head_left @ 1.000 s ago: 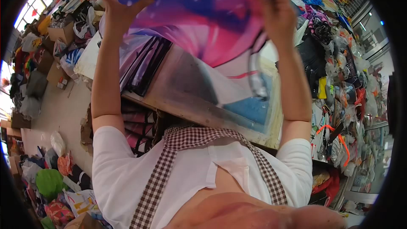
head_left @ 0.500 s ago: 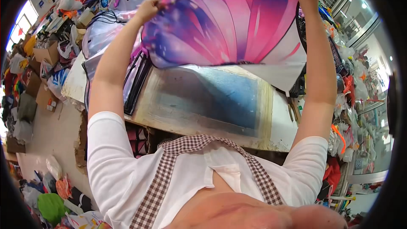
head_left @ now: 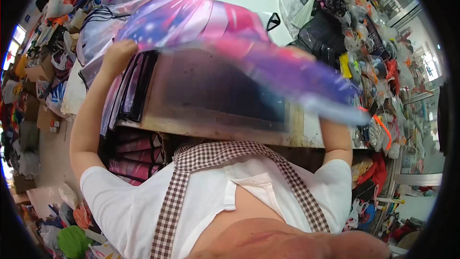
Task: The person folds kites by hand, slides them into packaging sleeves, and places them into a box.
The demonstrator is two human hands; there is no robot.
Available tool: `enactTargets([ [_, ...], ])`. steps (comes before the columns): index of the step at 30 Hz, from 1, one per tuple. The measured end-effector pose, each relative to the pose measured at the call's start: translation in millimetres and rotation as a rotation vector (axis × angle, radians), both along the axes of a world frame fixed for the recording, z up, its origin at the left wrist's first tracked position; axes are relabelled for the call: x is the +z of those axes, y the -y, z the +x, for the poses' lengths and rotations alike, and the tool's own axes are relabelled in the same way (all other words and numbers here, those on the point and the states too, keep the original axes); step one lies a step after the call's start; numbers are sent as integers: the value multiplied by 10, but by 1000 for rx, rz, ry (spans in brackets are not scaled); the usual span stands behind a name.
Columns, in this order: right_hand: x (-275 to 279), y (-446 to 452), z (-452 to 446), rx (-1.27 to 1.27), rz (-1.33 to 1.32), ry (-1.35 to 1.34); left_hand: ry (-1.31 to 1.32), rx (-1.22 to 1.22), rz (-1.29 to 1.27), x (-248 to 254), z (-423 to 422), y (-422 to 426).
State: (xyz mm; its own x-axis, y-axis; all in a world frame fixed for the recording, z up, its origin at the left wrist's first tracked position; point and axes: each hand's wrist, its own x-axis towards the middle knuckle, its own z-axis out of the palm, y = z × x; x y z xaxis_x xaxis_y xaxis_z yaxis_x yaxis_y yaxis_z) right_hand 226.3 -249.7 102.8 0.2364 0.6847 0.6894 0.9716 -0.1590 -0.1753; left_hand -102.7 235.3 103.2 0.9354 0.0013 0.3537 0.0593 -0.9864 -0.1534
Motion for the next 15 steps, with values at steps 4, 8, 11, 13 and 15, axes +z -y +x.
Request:
enactTargets([
  [4, -1102, 122, -322, 200, -122, -357, -584, 153, -317, -300, 232, 490],
  [8, -1468, 188, -480, 213, -170, -271, -391, -277, -614, -727, 1389, 1254],
  [11, -1525, 191, -462, 205, -170, -289, -313, -222, -289, -1297, 2432, 1808],
  [13, -1591, 186, -394, 115, -187, -442, -268, -183, -309, -1576, 2885, 1990],
  [15, -1656, 183, -320, 60, -195, -512, -247, 13, -330, -1686, 3172, 2111],
])
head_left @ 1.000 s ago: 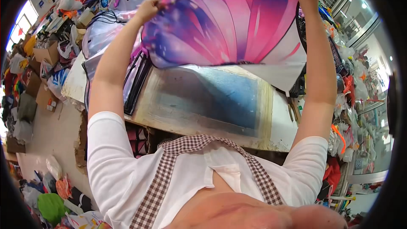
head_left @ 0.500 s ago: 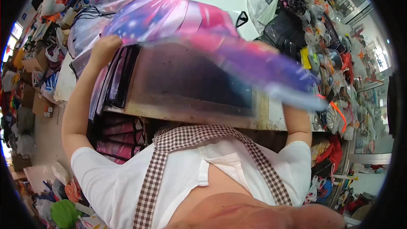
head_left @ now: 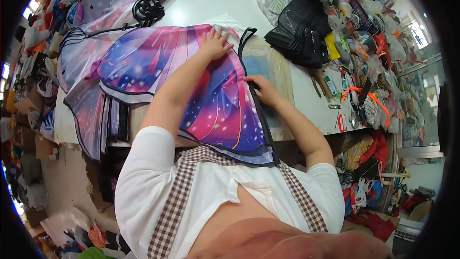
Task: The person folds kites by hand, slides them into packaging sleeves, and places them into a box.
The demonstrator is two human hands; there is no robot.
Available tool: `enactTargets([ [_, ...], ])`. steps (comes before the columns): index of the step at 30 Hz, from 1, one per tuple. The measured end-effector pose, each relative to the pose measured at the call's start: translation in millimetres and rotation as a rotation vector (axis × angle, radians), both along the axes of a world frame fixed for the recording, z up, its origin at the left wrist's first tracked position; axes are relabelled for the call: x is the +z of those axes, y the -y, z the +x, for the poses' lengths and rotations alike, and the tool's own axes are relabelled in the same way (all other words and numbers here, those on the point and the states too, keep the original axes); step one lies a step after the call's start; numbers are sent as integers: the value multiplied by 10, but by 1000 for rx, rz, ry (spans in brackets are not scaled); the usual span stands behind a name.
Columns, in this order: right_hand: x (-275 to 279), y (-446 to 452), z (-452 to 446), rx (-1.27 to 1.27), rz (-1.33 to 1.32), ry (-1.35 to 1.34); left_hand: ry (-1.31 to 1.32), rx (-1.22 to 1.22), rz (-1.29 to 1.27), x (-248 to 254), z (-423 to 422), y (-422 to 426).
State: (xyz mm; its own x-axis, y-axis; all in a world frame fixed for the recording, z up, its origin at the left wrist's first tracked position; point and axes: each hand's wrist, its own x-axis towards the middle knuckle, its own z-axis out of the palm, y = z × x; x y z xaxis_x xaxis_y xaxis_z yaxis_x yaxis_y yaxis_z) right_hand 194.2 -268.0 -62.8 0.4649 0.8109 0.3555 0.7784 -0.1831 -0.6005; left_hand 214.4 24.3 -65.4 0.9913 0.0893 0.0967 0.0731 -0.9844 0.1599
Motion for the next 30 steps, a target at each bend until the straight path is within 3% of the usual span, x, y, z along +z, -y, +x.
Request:
enactTargets([
  [5, -58, -44, 187, -1, -23, -58, -114, 164, -47, 266, 117, 272],
  [9, -21, -102, 229, 49, -36, -7, 119, 129, 157, -96, 407, 294],
  [12, 36, -177, 267, 117, 1, 97, 198, 44, 33, -367, 598, 156],
  [15, 79, -162, 112, -86, -22, -46, 158, 11, -16, -271, 643, 149],
  [21, 8, -178, 308, -88, -100, -11, -11, 5, -34, 160, 884, 141],
  [24, 82, -228, 368, -62, -188, 35, 34, 2, 3, 136, 1093, 127],
  [27, 158, -305, 328, -188, 24, -18, 81, -13, 33, 47, 1262, 91],
  [30, -74, -264, 406, -222, -20, 88, 124, -35, 66, 4, 1447, 21],
])
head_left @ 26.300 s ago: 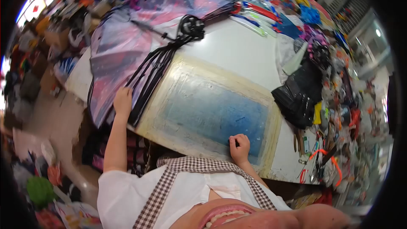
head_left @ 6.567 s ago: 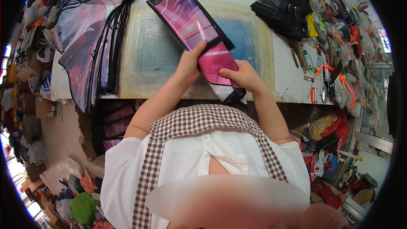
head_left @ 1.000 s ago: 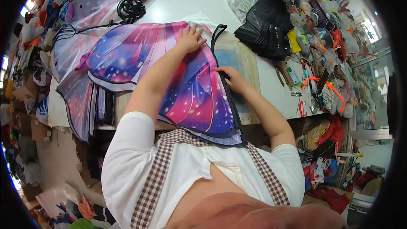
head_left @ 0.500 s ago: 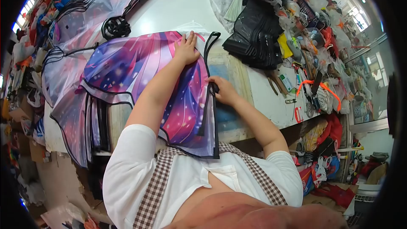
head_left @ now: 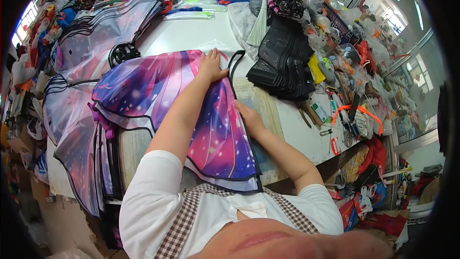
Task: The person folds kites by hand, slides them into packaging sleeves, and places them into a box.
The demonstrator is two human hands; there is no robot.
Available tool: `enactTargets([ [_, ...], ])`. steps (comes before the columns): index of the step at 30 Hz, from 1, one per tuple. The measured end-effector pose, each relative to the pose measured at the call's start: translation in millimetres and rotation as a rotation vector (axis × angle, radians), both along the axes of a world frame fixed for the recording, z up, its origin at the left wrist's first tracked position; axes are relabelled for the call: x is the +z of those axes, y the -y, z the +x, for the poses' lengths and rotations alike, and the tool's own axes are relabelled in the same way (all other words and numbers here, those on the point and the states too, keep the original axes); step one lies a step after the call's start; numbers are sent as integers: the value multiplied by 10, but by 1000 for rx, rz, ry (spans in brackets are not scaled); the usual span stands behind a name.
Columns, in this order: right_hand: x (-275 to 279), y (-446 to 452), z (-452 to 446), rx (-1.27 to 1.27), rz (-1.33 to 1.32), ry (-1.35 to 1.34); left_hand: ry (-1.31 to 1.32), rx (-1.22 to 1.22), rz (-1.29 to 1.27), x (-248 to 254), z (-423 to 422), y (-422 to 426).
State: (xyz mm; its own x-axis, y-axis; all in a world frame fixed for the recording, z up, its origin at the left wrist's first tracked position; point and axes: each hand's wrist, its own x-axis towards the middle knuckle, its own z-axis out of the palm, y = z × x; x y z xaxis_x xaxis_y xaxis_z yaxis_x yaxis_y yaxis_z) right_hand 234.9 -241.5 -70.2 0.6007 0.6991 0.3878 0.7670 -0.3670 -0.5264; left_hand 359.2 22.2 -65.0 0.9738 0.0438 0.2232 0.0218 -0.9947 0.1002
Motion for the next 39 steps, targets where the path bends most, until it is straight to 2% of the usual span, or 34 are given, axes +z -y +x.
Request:
enactTargets([
  [2, -98, 42, -56, -17, -41, 19, -14, 25, -6, 12, 82, -20],
  [6, 99, 35, -41, 50, -95, 21, -31, 11, -59, -70, 130, -45],
  [10, 219, 29, 89, 116, -200, 25, -178, 58, -153, -53, 260, -85],
  [13, 201, 3, 228, 104, -151, 272, -11, 66, -59, -190, 179, -63],
  [17, -2, 6, 500, 219, -143, 223, 10, 54, -82, -137, -33, 0],
  [18, -2, -4, 509, 230, -141, 216, 2, 65, -82, -129, -221, 12],
  [21, 4, -14, 479, 106, -29, -64, -104, -103, -94, -140, -1253, 52],
  [24, -54, -41, 749, 217, -23, -163, -119, -205, -67, -40, -2410, -68],
  [27, -37, -144, 904, 210, -83, -290, -81, -198, -74, 96, -3245, -131],
  [28, -74, -216, 941, 228, -88, -303, -93, -180, -80, 57, -3431, -149],
  [30, -143, -379, 980, 45, -78, -310, -160, -165, -145, -65, -3710, -198],
  [31, -88, -434, 881, 53, -79, -319, -193, -165, -176, -58, -3818, -179],
  [32, -32, -493, 796, -27, -149, -276, -202, -162, -177, -46, -3914, -156],
  [34, 133, -587, 622, -190, -283, -179, -164, -115, -366, 152, -4015, -94],
  [35, 126, -579, 564, -185, -283, -184, -143, -86, -462, 196, -4078, -75],
  [39, 130, -454, 399, -71, -331, -27, -220, -144, -439, 101, -4315, -108],
])
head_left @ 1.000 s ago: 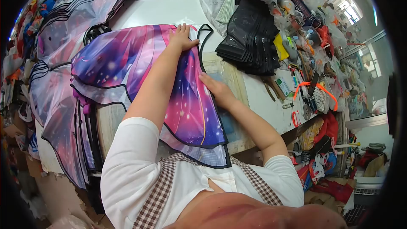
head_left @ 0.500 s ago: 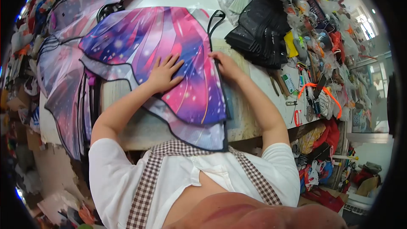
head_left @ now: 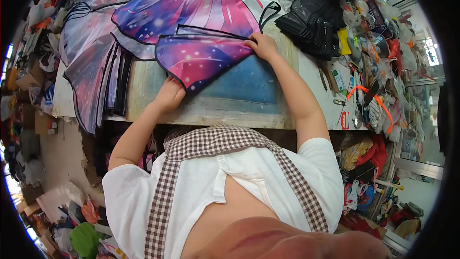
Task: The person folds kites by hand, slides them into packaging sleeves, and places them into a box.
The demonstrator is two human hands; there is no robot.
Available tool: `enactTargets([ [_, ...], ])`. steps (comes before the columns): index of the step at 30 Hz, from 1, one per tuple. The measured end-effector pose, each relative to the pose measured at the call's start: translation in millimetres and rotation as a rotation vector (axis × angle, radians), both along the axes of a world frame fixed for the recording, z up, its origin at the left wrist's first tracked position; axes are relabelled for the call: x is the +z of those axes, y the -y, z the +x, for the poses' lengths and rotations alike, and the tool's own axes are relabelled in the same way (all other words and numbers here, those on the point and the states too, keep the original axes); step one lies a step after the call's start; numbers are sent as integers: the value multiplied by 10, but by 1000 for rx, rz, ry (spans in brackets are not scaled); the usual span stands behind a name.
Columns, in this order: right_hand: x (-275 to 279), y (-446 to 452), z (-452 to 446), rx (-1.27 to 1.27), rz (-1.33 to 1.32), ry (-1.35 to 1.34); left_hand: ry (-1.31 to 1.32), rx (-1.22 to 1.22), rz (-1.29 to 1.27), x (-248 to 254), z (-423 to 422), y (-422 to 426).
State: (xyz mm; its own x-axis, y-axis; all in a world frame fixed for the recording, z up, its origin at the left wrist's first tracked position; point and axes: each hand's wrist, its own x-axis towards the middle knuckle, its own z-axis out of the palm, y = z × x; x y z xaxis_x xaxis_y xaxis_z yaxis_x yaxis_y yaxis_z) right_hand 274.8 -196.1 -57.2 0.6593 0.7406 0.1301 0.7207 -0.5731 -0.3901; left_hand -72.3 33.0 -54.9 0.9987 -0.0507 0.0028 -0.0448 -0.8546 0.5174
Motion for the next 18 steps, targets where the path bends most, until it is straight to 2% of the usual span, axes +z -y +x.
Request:
enactTargets([
  [4, -2, 131, -167, 30, -75, -71, -59, -63, 88, -69, -273, 101],
  [8, 60, 155, -312, 50, -121, -186, -31, -51, 38, -63, -513, 254],
  [11, 208, 188, -580, 124, 157, 367, 86, 7, 36, -59, -523, 362],
  [13, 162, 91, -655, 154, 181, 315, 150, 19, 38, -66, -500, 382],
  [18, -15, -154, -824, 112, 272, 268, 28, 56, -27, -25, -484, 431],
])
